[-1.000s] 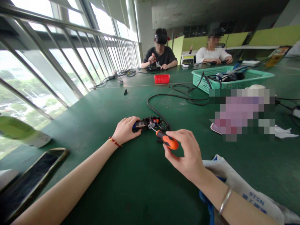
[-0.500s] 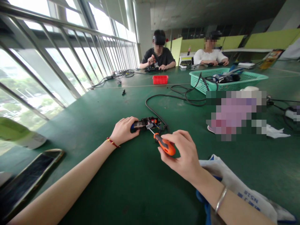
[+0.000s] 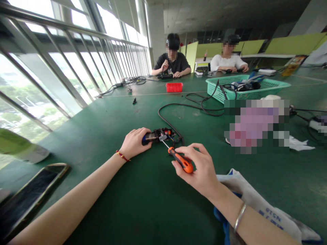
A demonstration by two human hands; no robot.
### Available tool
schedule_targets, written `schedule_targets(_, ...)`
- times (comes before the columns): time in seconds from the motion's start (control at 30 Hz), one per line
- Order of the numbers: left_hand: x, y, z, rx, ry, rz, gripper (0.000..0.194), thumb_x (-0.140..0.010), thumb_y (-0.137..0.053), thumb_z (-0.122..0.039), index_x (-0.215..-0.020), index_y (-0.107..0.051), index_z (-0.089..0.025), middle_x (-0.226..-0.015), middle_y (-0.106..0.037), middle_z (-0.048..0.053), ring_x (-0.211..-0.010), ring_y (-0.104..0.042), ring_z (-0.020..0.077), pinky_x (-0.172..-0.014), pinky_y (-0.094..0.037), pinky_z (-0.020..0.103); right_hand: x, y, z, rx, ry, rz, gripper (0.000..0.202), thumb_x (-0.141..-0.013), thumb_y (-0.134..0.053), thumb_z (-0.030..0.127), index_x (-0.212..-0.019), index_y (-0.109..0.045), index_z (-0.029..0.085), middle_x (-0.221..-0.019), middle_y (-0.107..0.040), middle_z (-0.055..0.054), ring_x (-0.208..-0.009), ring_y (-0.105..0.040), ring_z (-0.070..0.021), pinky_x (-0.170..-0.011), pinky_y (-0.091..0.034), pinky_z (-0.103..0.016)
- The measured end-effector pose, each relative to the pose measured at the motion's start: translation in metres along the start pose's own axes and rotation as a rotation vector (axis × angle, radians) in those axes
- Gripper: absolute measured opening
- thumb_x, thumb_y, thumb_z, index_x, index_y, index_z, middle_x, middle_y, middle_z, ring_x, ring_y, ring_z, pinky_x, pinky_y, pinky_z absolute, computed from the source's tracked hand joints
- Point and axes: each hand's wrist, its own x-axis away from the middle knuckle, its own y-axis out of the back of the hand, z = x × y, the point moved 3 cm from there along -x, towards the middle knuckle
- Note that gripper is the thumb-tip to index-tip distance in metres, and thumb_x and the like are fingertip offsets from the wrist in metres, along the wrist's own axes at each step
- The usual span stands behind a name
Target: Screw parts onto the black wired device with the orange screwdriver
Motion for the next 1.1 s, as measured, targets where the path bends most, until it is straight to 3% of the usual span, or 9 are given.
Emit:
schedule_targets(0.1,0.000,-0.001,0.001,0.001,-0.004,0.002,0.028,-0.073,-0.053,-0.033,-0.098,-0.052,-0.020,-0.093,-0.064,0.004,-0.084,-0.060,0.0213,-0.075,-0.042,0.032,0.001,0.001,-0.003,-0.007,-0.053,-0.052,0.031,-0.075,-0.061,0.018,-0.105,-0.053,0.021,-0.084,-0.062,-0.004,-0.073,-0.060,-0.0168,-0.066,-0.052,-0.033)
schedule_targets(0.23,0.000,0.000,0.001,-0.003,-0.010,-0.005,0.029,-0.073,-0.053,-0.033,-0.099,-0.052,-0.020,-0.093,-0.064,0.003,-0.083,-0.060,0.0210,-0.075,-0.042,0.032,0.001,0.003,-0.001,-0.004,0.017,-0.136,0.040,-0.073,-0.062,0.013,-0.110,-0.050,0.021,-0.090,-0.061,-0.006,-0.083,-0.060,-0.0202,-0.070,-0.052,-0.035)
schedule_targets(0.4,0.000,0.000,0.000,0.003,-0.011,-0.015,0.028,-0.073,-0.053,-0.032,-0.098,-0.052,-0.020,-0.093,-0.064,0.003,-0.083,-0.060,0.0211,-0.075,-0.042,0.032,0.001,0.000,-0.004,0.020,-0.068,-0.019,0.020,-0.078,-0.060,0.021,-0.097,-0.054,0.022,-0.075,-0.062,-0.001,-0.069,-0.061,-0.0166,-0.066,-0.051,-0.032)
schedule_targets(0.47,0.000,0.000,0.000,0.005,-0.009,-0.014,0.028,-0.073,-0.052,-0.032,-0.098,-0.052,-0.020,-0.093,-0.064,0.003,-0.083,-0.060,0.0210,-0.075,-0.042,0.032,0.003,0.000,-0.008,0.012,-0.149,-0.027,0.024,-0.078,-0.059,0.022,-0.102,-0.054,0.021,-0.071,-0.061,0.000,-0.067,-0.061,-0.0165,-0.064,-0.051,-0.031)
schedule_targets(0.53,0.000,0.000,0.000,0.004,-0.004,-0.010,0.028,-0.073,-0.052,-0.033,-0.098,-0.052,-0.020,-0.093,-0.064,0.003,-0.083,-0.060,0.0210,-0.075,-0.042,0.032,0.005,0.001,-0.010,0.004,-0.178,-0.092,0.034,-0.077,-0.060,0.020,-0.109,-0.051,0.020,-0.078,-0.060,-0.003,-0.072,-0.061,-0.0173,-0.067,-0.052,-0.033)
schedule_targets(0.67,0.000,0.000,0.001,-0.010,0.003,-0.021,0.028,-0.072,-0.053,-0.033,-0.098,-0.053,-0.020,-0.092,-0.064,0.003,-0.082,-0.060,0.0212,-0.074,-0.042,0.032,0.005,0.002,-0.007,-0.015,-0.086,-0.157,0.042,-0.074,-0.061,0.016,-0.113,-0.048,0.019,-0.094,-0.058,-0.007,-0.085,-0.060,-0.0193,-0.073,-0.051,-0.034)
schedule_targets(0.87,-0.001,-0.001,0.001,0.002,0.003,-0.019,0.029,-0.073,-0.053,-0.033,-0.098,-0.053,-0.020,-0.093,-0.064,0.003,-0.081,-0.060,0.0206,-0.075,-0.043,0.032,0.005,-0.002,-0.010,-0.004,-0.202,0.010,0.024,-0.082,-0.054,0.023,-0.106,-0.052,0.020,-0.059,-0.054,0.003,-0.062,-0.057,-0.0158,-0.064,-0.049,-0.032)
schedule_targets(1.0,-0.001,-0.001,0.001,0.000,0.012,-0.010,0.030,-0.072,-0.053,-0.033,-0.099,-0.053,-0.020,-0.092,-0.064,0.003,-0.083,-0.061,0.0214,-0.075,-0.043,0.033,0.006,0.001,-0.012,-0.007,-0.183,-0.148,0.037,-0.077,-0.060,0.020,-0.113,-0.049,0.019,-0.088,-0.060,-0.005,-0.076,-0.061,-0.0170,-0.070,-0.051,-0.033)
schedule_targets(1.1,-0.001,-0.001,0.001,0.005,0.009,-0.006,0.030,-0.073,-0.053,-0.034,-0.099,-0.053,-0.020,-0.093,-0.064,0.003,-0.083,-0.061,0.0214,-0.075,-0.043,0.033,0.004,0.001,-0.007,-0.019,-0.085,-0.163,0.042,-0.075,-0.061,0.016,-0.114,-0.048,0.020,-0.094,-0.059,-0.007,-0.085,-0.060,-0.0187,-0.074,-0.052,-0.034)
